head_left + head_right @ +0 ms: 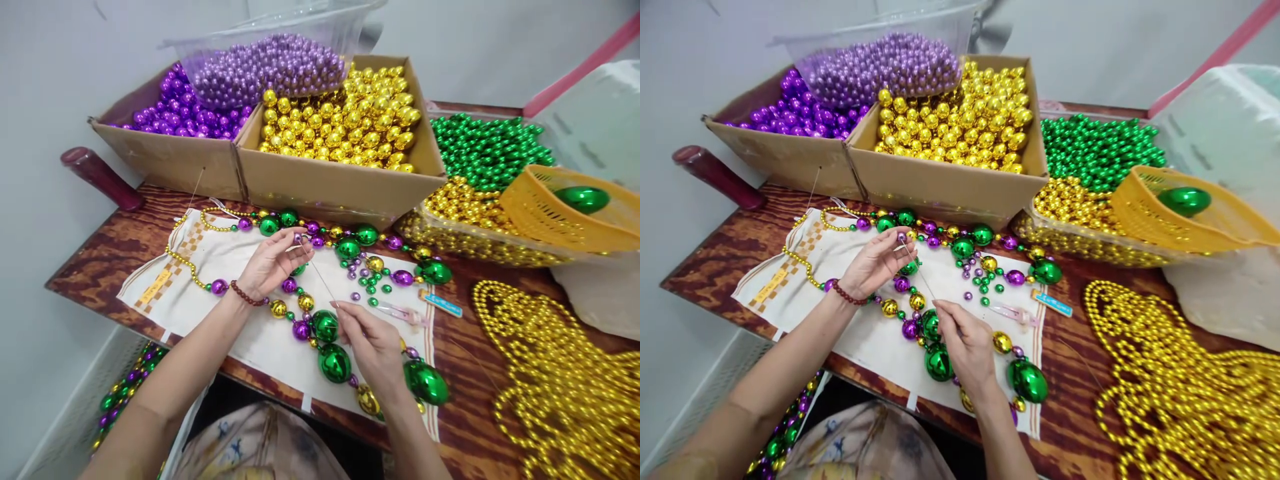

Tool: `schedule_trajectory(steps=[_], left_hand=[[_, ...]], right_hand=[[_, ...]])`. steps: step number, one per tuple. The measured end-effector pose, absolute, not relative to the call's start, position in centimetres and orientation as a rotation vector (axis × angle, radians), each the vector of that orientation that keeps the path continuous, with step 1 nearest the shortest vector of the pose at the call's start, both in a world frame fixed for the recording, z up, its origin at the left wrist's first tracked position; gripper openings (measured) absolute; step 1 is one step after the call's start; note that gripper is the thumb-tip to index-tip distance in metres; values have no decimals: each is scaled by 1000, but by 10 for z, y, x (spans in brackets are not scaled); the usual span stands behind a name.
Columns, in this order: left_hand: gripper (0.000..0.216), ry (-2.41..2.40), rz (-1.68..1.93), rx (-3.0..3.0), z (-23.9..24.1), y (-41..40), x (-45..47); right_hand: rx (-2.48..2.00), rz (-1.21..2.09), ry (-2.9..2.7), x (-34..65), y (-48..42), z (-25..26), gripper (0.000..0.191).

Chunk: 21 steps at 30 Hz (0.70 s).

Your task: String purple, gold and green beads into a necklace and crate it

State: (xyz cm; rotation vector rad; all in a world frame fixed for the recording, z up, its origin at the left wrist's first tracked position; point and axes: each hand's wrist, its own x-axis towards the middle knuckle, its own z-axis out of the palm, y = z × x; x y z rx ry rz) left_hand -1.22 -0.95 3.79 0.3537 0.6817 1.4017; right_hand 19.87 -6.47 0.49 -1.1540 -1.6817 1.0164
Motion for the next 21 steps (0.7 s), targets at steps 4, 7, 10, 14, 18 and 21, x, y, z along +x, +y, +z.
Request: schedule_trajectory(steps=[4,7,10,14,18,21], left_hand=[[14,677,1406,389,39,-10,-12],[16,683,1412,416,38,-10,-12],[16,702,1410,437,36,-10,-12],[20,750,1430,480,38,-8,-9],[29,771,1479,489,40,-8,3],[29,751,1437,504,38,-11,17]], right_hand=[[-1169,1001,-1702,198,-64,5,22],[-1176,1012,-1704,198,-65,6,23],[-1195,1025,-1692,198,-66,7,24],[-1223,1045,-1679,197,-66,7,24],[-1222,1091,-1647,193,-63,4,24],[-1211,1111,-1603,187,-58,2,22]])
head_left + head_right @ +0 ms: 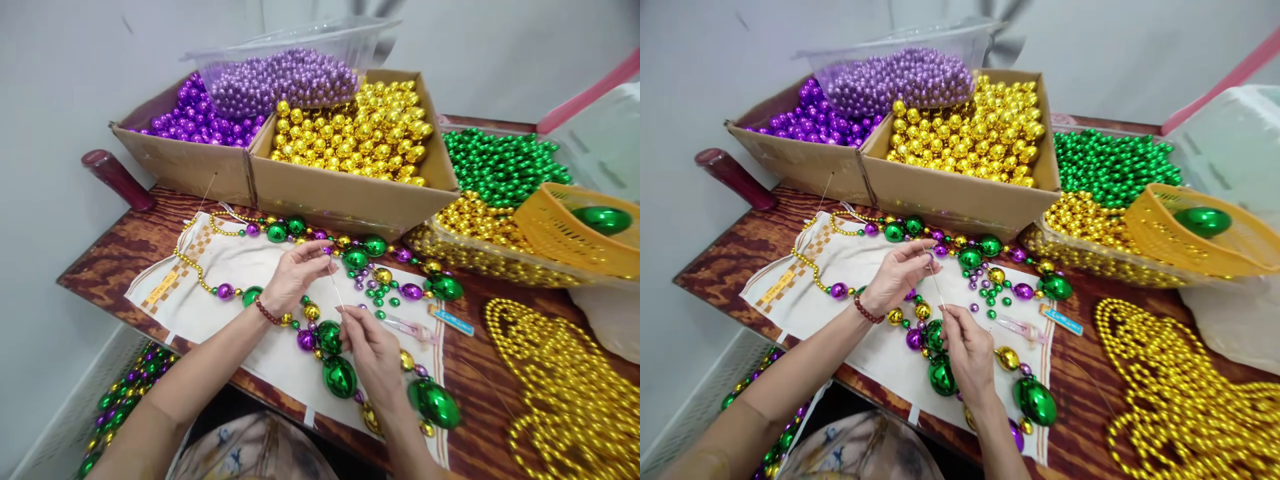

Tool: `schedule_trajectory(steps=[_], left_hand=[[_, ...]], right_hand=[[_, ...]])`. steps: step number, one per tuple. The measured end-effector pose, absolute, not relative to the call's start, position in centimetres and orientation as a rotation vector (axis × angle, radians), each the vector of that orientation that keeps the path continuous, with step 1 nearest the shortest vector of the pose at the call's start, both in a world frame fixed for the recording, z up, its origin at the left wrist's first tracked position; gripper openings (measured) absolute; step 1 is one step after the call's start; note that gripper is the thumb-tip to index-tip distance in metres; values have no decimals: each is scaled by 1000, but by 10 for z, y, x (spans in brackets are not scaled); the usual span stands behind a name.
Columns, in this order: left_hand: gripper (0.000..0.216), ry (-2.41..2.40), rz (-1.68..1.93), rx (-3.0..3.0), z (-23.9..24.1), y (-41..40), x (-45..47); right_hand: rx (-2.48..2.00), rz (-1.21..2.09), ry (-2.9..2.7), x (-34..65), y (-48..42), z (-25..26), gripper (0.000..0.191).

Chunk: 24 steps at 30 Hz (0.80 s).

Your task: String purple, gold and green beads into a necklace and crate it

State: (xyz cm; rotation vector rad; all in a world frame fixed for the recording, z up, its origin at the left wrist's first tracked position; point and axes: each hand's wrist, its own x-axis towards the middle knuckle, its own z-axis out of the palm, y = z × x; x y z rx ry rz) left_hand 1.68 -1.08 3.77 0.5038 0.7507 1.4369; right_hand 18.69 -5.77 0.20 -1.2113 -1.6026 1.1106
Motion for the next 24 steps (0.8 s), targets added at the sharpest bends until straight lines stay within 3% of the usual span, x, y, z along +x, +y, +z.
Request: schedule_trajectory(steps=[24], left_hand=[[22,784,1352,486,39,-27,41]], right_hand=[[-1226,1156,-1498,184,-62,4,27]])
